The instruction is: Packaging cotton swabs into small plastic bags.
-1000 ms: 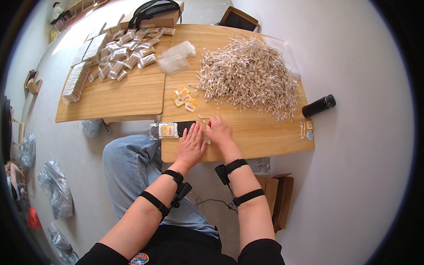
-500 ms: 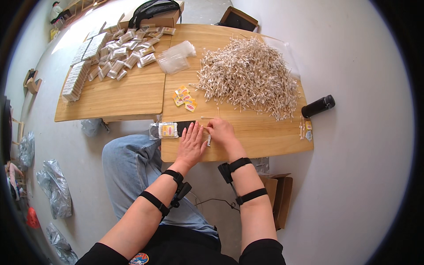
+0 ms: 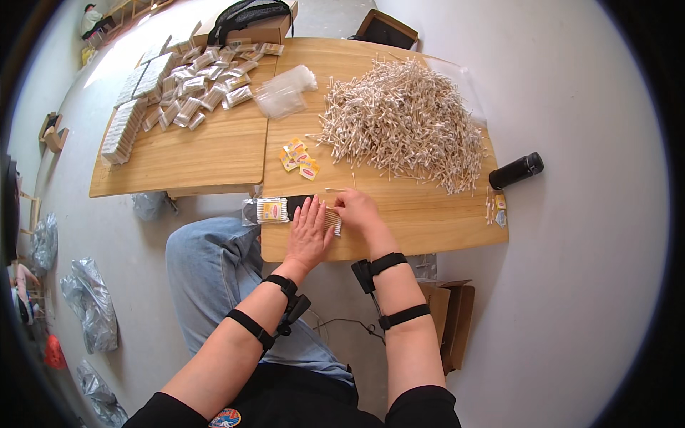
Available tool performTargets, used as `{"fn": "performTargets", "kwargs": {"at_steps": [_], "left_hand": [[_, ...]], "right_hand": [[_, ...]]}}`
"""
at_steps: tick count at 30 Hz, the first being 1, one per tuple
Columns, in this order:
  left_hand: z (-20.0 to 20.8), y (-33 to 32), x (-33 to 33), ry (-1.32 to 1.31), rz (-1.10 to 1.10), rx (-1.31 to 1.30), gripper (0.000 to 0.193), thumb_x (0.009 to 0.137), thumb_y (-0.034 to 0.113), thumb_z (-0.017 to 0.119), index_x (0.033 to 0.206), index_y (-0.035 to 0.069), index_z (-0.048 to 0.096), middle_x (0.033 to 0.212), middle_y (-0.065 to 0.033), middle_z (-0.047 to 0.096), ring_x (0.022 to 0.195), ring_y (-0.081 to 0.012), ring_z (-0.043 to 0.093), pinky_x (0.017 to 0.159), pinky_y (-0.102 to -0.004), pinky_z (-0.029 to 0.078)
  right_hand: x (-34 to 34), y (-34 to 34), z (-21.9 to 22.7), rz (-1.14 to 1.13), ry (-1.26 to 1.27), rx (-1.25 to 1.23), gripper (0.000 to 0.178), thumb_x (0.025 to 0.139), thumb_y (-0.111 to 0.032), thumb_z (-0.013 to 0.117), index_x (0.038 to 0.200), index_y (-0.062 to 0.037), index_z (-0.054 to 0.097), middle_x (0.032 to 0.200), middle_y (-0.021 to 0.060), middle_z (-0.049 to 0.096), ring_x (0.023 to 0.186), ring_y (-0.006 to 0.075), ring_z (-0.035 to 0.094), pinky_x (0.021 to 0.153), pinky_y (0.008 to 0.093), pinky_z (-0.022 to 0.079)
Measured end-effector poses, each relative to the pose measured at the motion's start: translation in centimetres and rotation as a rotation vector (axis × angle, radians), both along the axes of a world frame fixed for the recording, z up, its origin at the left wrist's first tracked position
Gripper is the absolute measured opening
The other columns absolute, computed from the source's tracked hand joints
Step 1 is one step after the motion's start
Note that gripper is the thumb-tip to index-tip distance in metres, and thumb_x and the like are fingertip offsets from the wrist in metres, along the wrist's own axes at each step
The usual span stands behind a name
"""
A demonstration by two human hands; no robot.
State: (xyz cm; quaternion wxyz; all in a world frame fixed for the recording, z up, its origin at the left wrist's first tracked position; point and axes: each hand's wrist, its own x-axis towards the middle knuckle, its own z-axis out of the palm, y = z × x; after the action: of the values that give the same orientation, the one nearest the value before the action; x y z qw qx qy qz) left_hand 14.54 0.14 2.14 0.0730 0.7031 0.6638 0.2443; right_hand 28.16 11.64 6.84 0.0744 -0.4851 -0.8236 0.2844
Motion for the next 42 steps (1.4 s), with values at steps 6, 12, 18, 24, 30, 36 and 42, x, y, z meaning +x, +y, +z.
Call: {"fn": "performTargets", "kwargs": {"at_steps": [6,12,18,24,30,36,42], "left_hand": [[0.0,0.1,0.0,-0.027,0.001,0.022,0.064,0.095,0.037,0.055,0.147,0.003,0.037,0.153,-0.0168,0.037,0.145,-0.0308,0.029,0.119,-0.0477,0.019],[-0.4,0.1,-0.3,-0.061,0.01,0.037,0.063,0.095,0.036,0.054,0.148,0.005,0.037,0.153,-0.0154,0.038,0.144,-0.0297,0.031,0.119,-0.0479,0.02],[0.2,0.0,0.1,0.029,-0.02,0.023,0.061,0.096,0.039,0.052,0.148,0.009,0.04,0.155,-0.0114,0.037,0.146,-0.0267,0.029,0.119,-0.0469,0.019],[0.1,-0.1,-0.2,0.018,-0.007,-0.023,0.059,0.096,0.037,0.051,0.146,0.008,0.042,0.154,-0.0108,0.038,0.146,-0.0262,0.029,0.119,-0.0468,0.018],[0.1,-0.1,0.1,-0.044,-0.037,0.032,0.057,0.097,0.036,0.051,0.146,0.008,0.043,0.153,-0.013,0.039,0.145,-0.0276,0.031,0.119,-0.0489,0.017],[0.4,-0.2,-0.1,-0.013,-0.069,-0.035,0.059,0.099,0.041,0.044,0.148,0.008,0.04,0.157,-0.0151,0.033,0.147,-0.0281,0.026,0.12,-0.0499,0.013],[0.2,-0.1,-0.3,0.014,-0.062,-0.086,0.065,0.101,0.046,0.035,0.152,0.005,0.032,0.16,-0.0154,0.026,0.15,-0.028,0.019,0.121,-0.0479,0.009]], "right_hand": [[-0.6,-0.5,-0.6,-0.155,0.014,0.061,0.01,0.082,-0.019,0.068,0.084,-0.0101,0.071,0.089,0.0103,0.068,0.085,0.0302,0.067,0.075,0.0419,0.053],[-1.5,-1.3,-0.9,-0.043,0.056,0.172,0.012,0.084,-0.019,0.066,0.088,-0.0101,0.072,0.09,0.0099,0.068,0.085,0.0309,0.066,0.075,0.0414,0.054],[1.2,-1.8,-1.6,-0.205,0.24,0.159,0.013,0.087,-0.016,0.062,0.092,-0.0101,0.072,0.094,0.0103,0.068,0.084,0.0328,0.066,0.074,0.0415,0.053],[2.9,-3.3,-1.1,-0.324,0.125,0.31,0.018,0.088,-0.014,0.06,0.101,-0.0059,0.068,0.098,0.0122,0.068,0.099,0.0331,0.063,0.087,0.042,0.05],[1.7,-9.5,-2.8,-0.223,0.132,0.492,0.052,0.088,-0.021,0.061,0.135,0.0013,0.05,0.133,0.0206,0.055,0.13,0.0373,0.047,0.11,0.0488,0.033],[-0.2,-10.7,-3.2,-0.154,-0.211,0.459,0.063,0.095,-0.031,0.047,0.149,0.0,0.035,0.154,0.0202,0.036,0.146,0.0325,0.028,0.12,0.0535,0.014],[-0.2,-7.9,-2.8,0.004,-0.269,0.393,0.063,0.094,-0.028,0.043,0.151,-0.0015,0.033,0.158,0.0148,0.032,0.149,0.0283,0.024,0.12,0.0525,0.011]]}}
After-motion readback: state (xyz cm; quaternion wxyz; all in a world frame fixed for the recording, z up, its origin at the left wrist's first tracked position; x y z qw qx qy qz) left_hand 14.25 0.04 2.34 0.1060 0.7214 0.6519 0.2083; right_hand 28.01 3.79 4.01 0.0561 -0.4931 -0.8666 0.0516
